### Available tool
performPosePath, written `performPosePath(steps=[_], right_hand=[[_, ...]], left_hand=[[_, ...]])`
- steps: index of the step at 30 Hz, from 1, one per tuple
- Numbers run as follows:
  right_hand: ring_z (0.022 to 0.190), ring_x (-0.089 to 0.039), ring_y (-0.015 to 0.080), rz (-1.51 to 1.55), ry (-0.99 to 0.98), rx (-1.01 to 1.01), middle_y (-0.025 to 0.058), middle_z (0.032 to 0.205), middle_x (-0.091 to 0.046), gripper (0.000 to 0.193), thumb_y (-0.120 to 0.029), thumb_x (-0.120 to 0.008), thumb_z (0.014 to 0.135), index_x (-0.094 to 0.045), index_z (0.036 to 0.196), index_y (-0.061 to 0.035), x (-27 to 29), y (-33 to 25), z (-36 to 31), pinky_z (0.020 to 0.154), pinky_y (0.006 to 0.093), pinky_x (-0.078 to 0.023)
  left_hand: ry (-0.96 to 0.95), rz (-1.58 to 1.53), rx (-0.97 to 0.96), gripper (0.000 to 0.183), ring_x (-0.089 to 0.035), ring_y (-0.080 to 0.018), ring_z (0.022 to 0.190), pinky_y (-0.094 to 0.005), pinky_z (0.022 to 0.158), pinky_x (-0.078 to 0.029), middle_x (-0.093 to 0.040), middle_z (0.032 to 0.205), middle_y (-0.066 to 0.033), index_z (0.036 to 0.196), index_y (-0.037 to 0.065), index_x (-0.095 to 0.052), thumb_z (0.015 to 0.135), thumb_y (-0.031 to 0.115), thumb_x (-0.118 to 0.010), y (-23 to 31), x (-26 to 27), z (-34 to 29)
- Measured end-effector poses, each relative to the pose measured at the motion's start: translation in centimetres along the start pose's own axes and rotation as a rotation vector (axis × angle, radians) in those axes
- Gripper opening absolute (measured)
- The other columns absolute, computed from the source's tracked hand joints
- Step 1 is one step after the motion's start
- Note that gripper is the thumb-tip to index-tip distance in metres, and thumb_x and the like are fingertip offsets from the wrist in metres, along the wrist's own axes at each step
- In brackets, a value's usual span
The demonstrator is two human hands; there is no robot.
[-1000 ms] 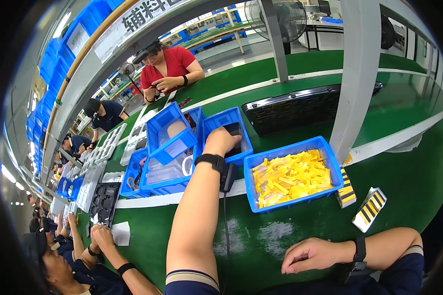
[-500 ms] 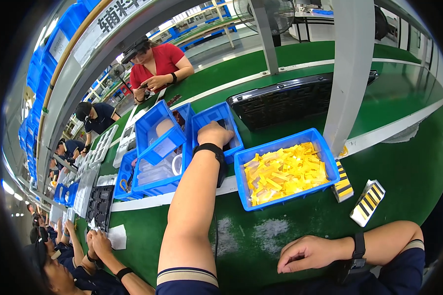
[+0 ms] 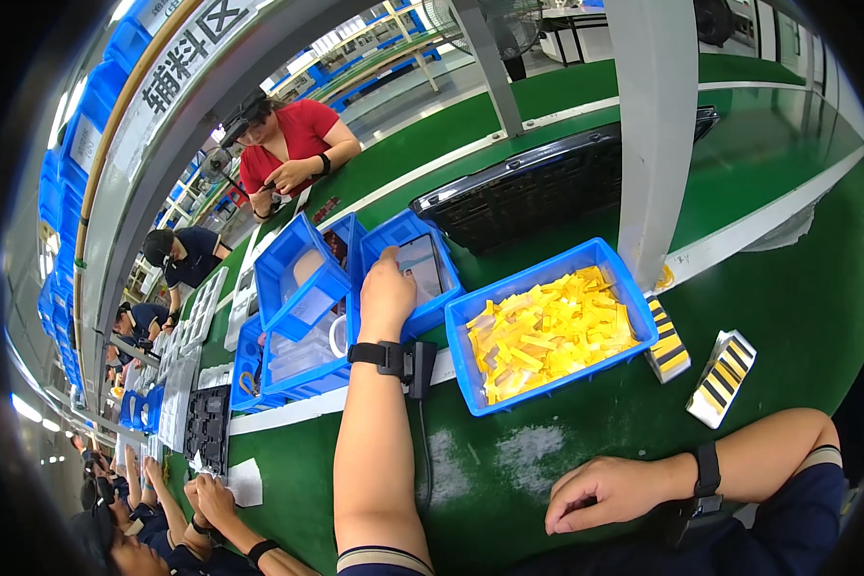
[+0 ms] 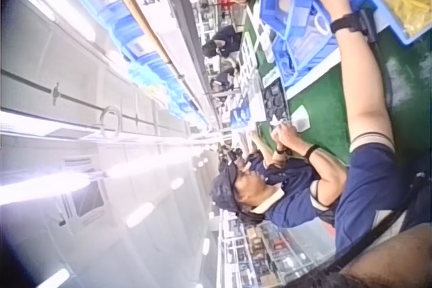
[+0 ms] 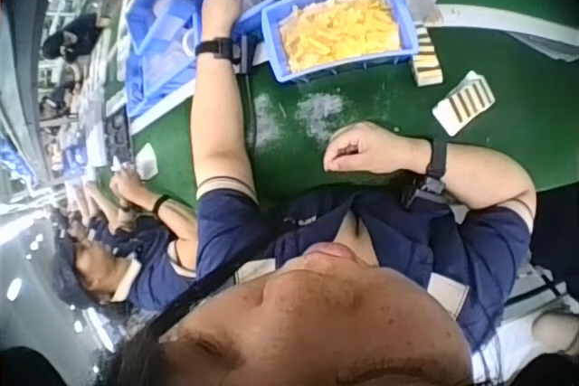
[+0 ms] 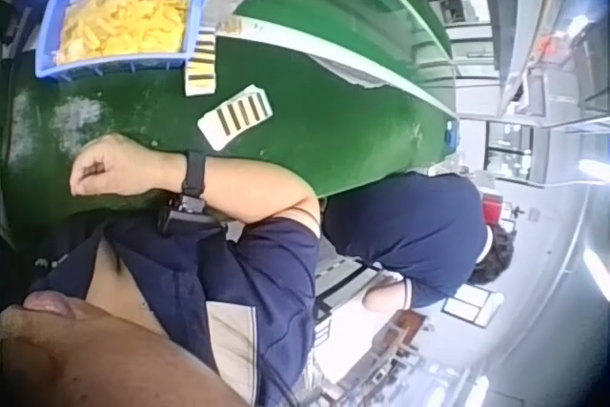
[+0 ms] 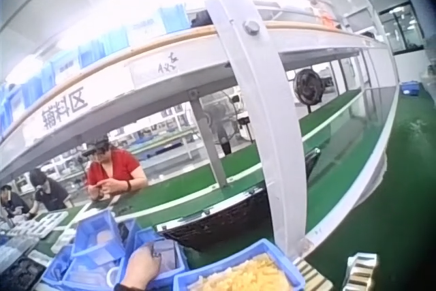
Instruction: Applying adhesive strips and assembling battery or electronic components into a plastic housing.
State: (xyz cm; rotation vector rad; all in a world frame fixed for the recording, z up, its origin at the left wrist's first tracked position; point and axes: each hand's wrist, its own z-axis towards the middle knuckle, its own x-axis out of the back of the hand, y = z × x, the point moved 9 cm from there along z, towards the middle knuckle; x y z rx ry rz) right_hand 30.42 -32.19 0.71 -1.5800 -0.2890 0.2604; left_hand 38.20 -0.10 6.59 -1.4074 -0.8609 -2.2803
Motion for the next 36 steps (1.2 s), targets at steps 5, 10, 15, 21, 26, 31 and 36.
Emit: performPosePath(steps=[5, 10, 15, 21, 26, 31, 36], right_hand=[[0.082, -0.059, 0.0125, -0.016, 0.015, 0.011, 0.0038, 0.091, -0.062, 0.017, -0.018, -0.057, 0.086, -0.062, 0.094, -0.0051, 0.3, 0.0, 0.1, 0.071, 0.0252, -0.046], [0.081, -0.059, 0.0125, -0.022, 0.018, 0.021, 0.0037, 0.090, -0.062, 0.016, -0.018, -0.057, 0.086, -0.062, 0.093, -0.0052, 0.3, -0.2, 0.1, 0.070, 0.0252, -0.046], [0.080, -0.059, 0.0129, -0.023, 0.015, 0.035, 0.0038, 0.090, -0.062, 0.015, -0.018, -0.057, 0.086, -0.062, 0.093, -0.0054, 0.1, -0.2, 0.1, 0.071, 0.0253, -0.046], [0.079, -0.058, 0.0128, -0.032, 0.032, 0.041, 0.0034, 0.089, -0.062, 0.014, -0.017, -0.057, 0.086, -0.062, 0.092, -0.0055, 0.5, -0.2, 0.1, 0.070, 0.0252, -0.046], [0.079, -0.058, 0.0131, -0.024, 0.024, 0.040, 0.0033, 0.088, -0.061, 0.015, -0.017, -0.056, 0.086, -0.062, 0.092, -0.0056, 0.3, -0.3, 0.0, 0.070, 0.0255, -0.046], [0.078, -0.058, 0.0141, -0.048, 0.030, 0.053, 0.0037, 0.088, -0.061, 0.015, -0.018, -0.056, 0.086, -0.062, 0.091, -0.0058, 0.4, -0.5, 0.0, 0.069, 0.0259, -0.046], [0.078, -0.058, 0.0144, -0.041, 0.034, 0.062, 0.0040, 0.087, -0.061, 0.014, -0.017, -0.055, 0.086, -0.062, 0.091, -0.0060, 0.4, -0.6, 0.0, 0.069, 0.0265, -0.046]], left_hand=[[-0.017, -0.065, -0.009, 0.045, -0.059, -0.0332, 0.093, -0.0396, 0.082, -0.046, -0.061, 0.100, -0.0190, 0.119, 0.004, -0.048, 0.075, 0.002, -0.053, 0.3, -0.7, 0.2], [-0.092, -0.118, -0.006, 0.048, -0.058, -0.0326, 0.095, -0.0386, 0.083, -0.046, -0.061, 0.100, -0.0171, 0.121, 0.004, -0.047, 0.073, -0.001, -0.051, 0.3, -1.3, 0.4], [0.040, -0.087, -0.228, 0.054, -0.059, -0.0313, 0.095, -0.0370, 0.084, -0.046, -0.057, 0.110, -0.0200, 0.123, 0.003, -0.046, 0.070, -0.008, -0.045, 0.2, -1.3, 0.7], [-0.018, -0.270, -0.019, 0.054, -0.060, -0.0268, 0.097, -0.0349, 0.083, -0.047, -0.056, 0.113, -0.0198, 0.123, 0.003, -0.046, 0.071, -0.008, -0.043, 0.8, -0.2, -0.3], [-0.056, -0.281, -0.007, 0.052, -0.061, -0.0267, 0.096, -0.0349, 0.083, -0.047, -0.058, 0.110, -0.0189, 0.122, 0.003, -0.046, 0.072, -0.008, -0.042, 0.9, -0.1, -0.4], [-0.063, -0.280, -0.047, 0.050, -0.060, -0.0268, 0.096, -0.0343, 0.084, -0.046, -0.058, 0.110, -0.0187, 0.122, 0.004, -0.047, 0.074, -0.007, -0.042, 0.2, -0.9, 0.0], [-0.115, -0.308, -0.026, 0.051, -0.059, -0.0275, 0.100, -0.0345, 0.086, -0.046, -0.057, 0.112, -0.0196, 0.122, 0.004, -0.046, 0.073, -0.009, -0.043, -0.1, -1.5, 0.2]])
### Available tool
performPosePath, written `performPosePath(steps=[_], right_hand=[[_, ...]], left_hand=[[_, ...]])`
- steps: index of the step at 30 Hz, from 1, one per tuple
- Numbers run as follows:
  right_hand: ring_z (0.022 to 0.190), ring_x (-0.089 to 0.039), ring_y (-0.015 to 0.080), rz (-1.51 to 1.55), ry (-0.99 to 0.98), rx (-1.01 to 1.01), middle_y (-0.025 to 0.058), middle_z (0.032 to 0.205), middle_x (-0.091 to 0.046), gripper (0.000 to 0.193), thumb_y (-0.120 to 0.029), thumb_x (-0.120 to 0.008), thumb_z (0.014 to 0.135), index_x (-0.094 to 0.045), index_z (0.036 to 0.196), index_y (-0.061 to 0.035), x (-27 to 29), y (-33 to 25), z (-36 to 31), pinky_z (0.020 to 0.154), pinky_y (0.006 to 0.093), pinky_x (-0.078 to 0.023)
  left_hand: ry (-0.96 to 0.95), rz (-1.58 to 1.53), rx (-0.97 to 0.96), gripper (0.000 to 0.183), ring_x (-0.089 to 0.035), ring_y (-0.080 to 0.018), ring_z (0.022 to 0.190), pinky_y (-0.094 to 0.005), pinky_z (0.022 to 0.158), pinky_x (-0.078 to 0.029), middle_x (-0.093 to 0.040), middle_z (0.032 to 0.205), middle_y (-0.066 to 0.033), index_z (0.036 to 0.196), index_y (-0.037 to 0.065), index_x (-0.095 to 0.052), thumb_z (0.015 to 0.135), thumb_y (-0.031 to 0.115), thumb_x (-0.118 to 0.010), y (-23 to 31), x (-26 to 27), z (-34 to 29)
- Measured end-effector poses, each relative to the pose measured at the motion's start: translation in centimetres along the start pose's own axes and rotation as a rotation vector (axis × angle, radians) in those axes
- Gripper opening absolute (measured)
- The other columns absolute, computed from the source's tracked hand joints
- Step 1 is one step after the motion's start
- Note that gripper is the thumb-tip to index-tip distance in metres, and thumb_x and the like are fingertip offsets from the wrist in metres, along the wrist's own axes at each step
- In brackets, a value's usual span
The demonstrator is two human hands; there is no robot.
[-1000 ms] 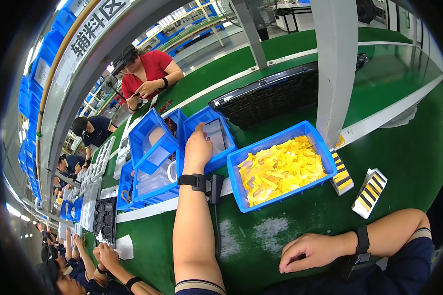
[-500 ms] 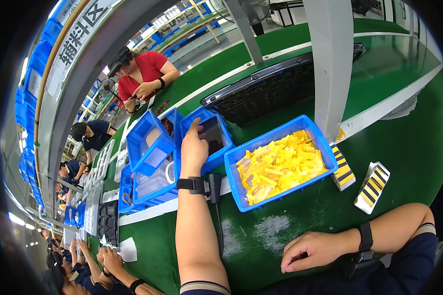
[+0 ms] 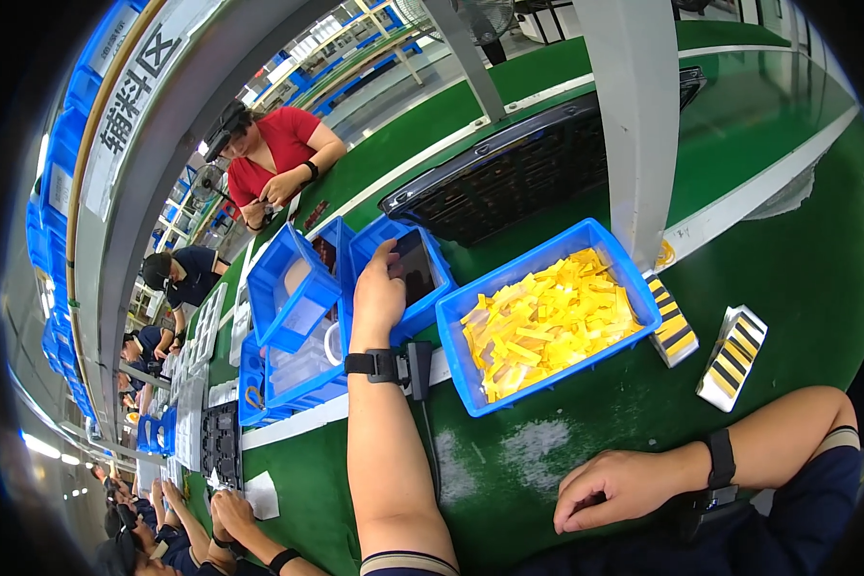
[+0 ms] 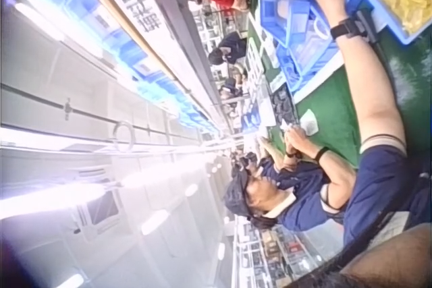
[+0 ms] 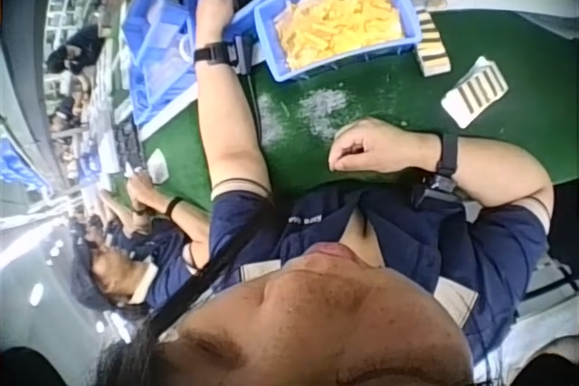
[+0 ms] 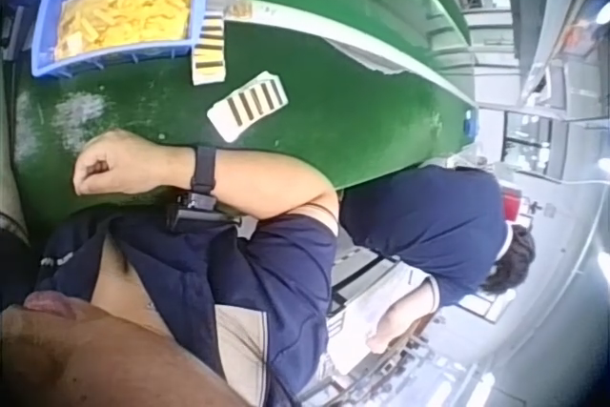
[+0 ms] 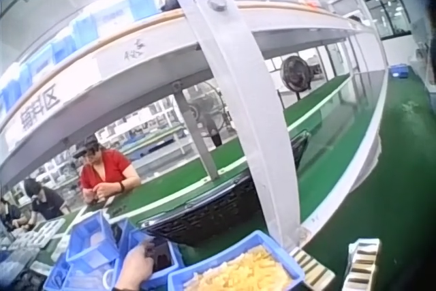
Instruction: Applying adhesive strips and assembling battery or electronic components into a plastic housing.
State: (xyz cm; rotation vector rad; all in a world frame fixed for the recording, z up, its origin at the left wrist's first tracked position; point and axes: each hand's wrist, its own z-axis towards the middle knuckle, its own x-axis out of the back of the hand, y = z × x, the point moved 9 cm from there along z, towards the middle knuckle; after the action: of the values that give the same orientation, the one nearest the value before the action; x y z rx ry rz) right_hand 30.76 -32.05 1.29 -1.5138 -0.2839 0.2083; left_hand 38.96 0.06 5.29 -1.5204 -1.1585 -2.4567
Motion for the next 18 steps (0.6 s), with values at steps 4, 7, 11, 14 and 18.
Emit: performPosePath(steps=[4, 7, 11, 14, 18], right_hand=[[0.078, -0.058, 0.0142, 0.000, 0.000, -0.008, 0.0037, 0.087, -0.062, 0.014, -0.017, -0.055, 0.086, -0.062, 0.091, -0.0057, 0.0, 0.1, -0.1, 0.069, 0.0263, -0.046], [0.078, -0.058, 0.0143, 0.007, 0.004, -0.001, 0.0037, 0.088, -0.062, 0.014, -0.017, -0.056, 0.085, -0.062, 0.091, -0.0056, 0.0, 0.1, -0.1, 0.069, 0.0263, -0.046], [0.077, -0.058, 0.0147, 0.006, 0.001, -0.002, 0.0041, 0.087, -0.062, 0.014, -0.017, -0.056, 0.085, -0.062, 0.091, -0.0055, 0.1, 0.1, 0.0, 0.068, 0.0264, -0.046], [0.077, -0.058, 0.0150, 0.007, 0.006, 0.013, 0.0042, 0.087, -0.062, 0.014, -0.017, -0.056, 0.085, -0.062, 0.091, -0.0055, 0.0, 0.0, 0.0, 0.068, 0.0266, -0.046], [0.076, -0.058, 0.0151, 0.003, 0.005, 0.010, 0.0040, 0.086, -0.061, 0.014, -0.018, -0.056, 0.085, -0.062, 0.091, -0.0057, 0.1, 0.0, -0.1, 0.068, 0.0269, -0.046]], left_hand=[[-0.027, -0.008, 0.000, 0.053, -0.058, -0.0282, 0.102, -0.0348, 0.087, -0.045, -0.056, 0.114, -0.0200, 0.123, 0.004, -0.046, 0.072, -0.010, -0.042, 0.2, -0.3, 0.1], [-0.045, 0.017, 0.010, 0.055, -0.057, -0.0293, 0.104, -0.0348, 0.088, -0.044, -0.055, 0.114, -0.0204, 0.123, 0.003, -0.046, 0.070, -0.010, -0.040, 0.0, -0.3, 0.2], [-0.068, 0.011, 0.011, 0.057, -0.056, -0.0299, 0.105, -0.0349, 0.090, -0.043, -0.055, 0.114, -0.0202, 0.124, 0.004, -0.044, 0.069, -0.010, -0.040, 0.0, -0.6, 0.2], [-0.079, 0.030, 0.001, 0.057, -0.056, -0.0295, 0.104, -0.0350, 0.089, -0.043, -0.056, 0.113, -0.0197, 0.125, 0.003, -0.043, 0.069, -0.010, -0.041, -0.1, -0.7, 0.3], [0.037, 0.065, -0.012, 0.056, -0.062, -0.0265, 0.091, -0.0343, 0.082, -0.046, -0.058, 0.108, -0.0182, 0.125, 0.003, -0.043, 0.070, -0.009, -0.043, 0.9, 0.7, -0.3]])
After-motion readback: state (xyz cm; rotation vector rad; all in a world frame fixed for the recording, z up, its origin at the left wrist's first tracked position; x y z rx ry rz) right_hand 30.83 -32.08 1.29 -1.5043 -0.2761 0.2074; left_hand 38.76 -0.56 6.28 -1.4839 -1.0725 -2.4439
